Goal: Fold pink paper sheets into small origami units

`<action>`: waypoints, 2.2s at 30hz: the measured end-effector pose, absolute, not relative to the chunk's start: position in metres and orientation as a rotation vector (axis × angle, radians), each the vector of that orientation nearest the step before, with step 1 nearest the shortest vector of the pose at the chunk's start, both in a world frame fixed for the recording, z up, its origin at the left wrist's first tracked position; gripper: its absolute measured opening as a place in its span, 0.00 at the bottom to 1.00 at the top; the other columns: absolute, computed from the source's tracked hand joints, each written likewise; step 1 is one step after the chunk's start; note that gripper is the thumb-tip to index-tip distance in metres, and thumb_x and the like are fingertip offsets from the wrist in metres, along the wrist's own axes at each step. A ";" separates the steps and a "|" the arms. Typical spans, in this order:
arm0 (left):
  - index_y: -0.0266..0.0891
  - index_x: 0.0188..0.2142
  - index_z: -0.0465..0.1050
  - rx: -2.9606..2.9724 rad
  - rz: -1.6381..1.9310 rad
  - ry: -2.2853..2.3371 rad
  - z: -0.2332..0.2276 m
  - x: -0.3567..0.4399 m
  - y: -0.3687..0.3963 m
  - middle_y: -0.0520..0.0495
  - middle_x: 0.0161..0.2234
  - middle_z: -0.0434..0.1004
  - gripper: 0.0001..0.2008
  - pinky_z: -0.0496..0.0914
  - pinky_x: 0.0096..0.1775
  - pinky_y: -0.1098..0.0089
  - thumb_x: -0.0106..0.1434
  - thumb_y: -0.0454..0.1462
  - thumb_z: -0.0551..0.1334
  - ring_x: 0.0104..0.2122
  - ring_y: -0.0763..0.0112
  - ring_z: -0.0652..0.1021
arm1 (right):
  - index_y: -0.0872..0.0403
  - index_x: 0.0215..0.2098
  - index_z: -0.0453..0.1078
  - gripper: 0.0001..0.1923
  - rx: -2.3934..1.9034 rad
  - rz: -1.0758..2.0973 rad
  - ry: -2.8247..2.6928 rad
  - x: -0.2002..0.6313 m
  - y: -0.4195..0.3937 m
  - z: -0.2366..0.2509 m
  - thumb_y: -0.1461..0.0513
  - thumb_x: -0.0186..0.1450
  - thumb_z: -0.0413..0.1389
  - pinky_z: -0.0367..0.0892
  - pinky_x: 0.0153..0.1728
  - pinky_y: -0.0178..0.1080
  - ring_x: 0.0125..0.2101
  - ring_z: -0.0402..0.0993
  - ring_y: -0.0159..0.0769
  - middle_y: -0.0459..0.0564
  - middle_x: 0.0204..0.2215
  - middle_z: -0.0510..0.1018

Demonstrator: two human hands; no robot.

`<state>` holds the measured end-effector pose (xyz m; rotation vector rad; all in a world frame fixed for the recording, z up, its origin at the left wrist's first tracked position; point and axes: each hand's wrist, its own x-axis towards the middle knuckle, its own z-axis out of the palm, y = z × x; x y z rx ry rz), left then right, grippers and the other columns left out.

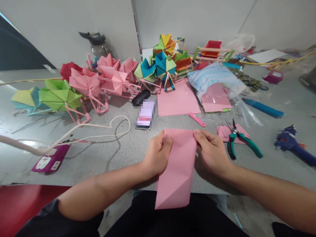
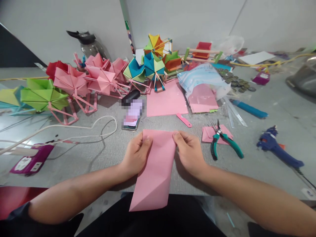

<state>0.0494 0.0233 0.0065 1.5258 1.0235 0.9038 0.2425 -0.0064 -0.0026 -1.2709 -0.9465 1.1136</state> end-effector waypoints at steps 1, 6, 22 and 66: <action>0.39 0.36 0.69 1.532 0.905 1.028 0.007 0.049 0.024 0.51 0.31 0.73 0.17 0.65 0.32 0.70 0.79 0.47 0.55 0.29 0.71 0.71 | 0.51 0.23 0.68 0.30 -1.295 1.078 -0.983 0.243 -0.006 -0.002 0.38 0.67 0.65 0.57 0.29 0.39 0.26 0.58 0.33 0.43 0.23 0.65; 0.40 0.36 0.68 1.563 0.937 1.035 0.008 0.049 0.025 0.51 0.31 0.74 0.17 0.65 0.32 0.70 0.79 0.46 0.54 0.29 0.71 0.72 | 0.50 0.21 0.62 0.33 -1.406 0.921 -1.159 0.244 -0.003 0.003 0.36 0.69 0.59 0.55 0.27 0.39 0.25 0.57 0.33 0.43 0.22 0.61; 0.38 0.42 0.74 1.546 0.764 1.054 0.000 0.048 0.023 0.45 0.36 0.81 0.17 0.71 0.37 0.66 0.77 0.50 0.60 0.34 0.64 0.77 | 0.48 0.19 0.60 0.33 -1.359 0.634 -1.118 0.250 0.008 0.009 0.38 0.69 0.61 0.53 0.26 0.41 0.24 0.54 0.35 0.43 0.20 0.60; 0.37 0.50 0.76 1.550 0.821 1.017 0.005 0.046 0.026 0.42 0.46 0.86 0.12 0.76 0.48 0.60 0.75 0.42 0.61 0.45 0.58 0.84 | 0.48 0.19 0.59 0.35 -1.260 1.010 -1.045 0.252 0.014 -0.009 0.35 0.65 0.65 0.50 0.26 0.40 0.23 0.52 0.33 0.42 0.19 0.60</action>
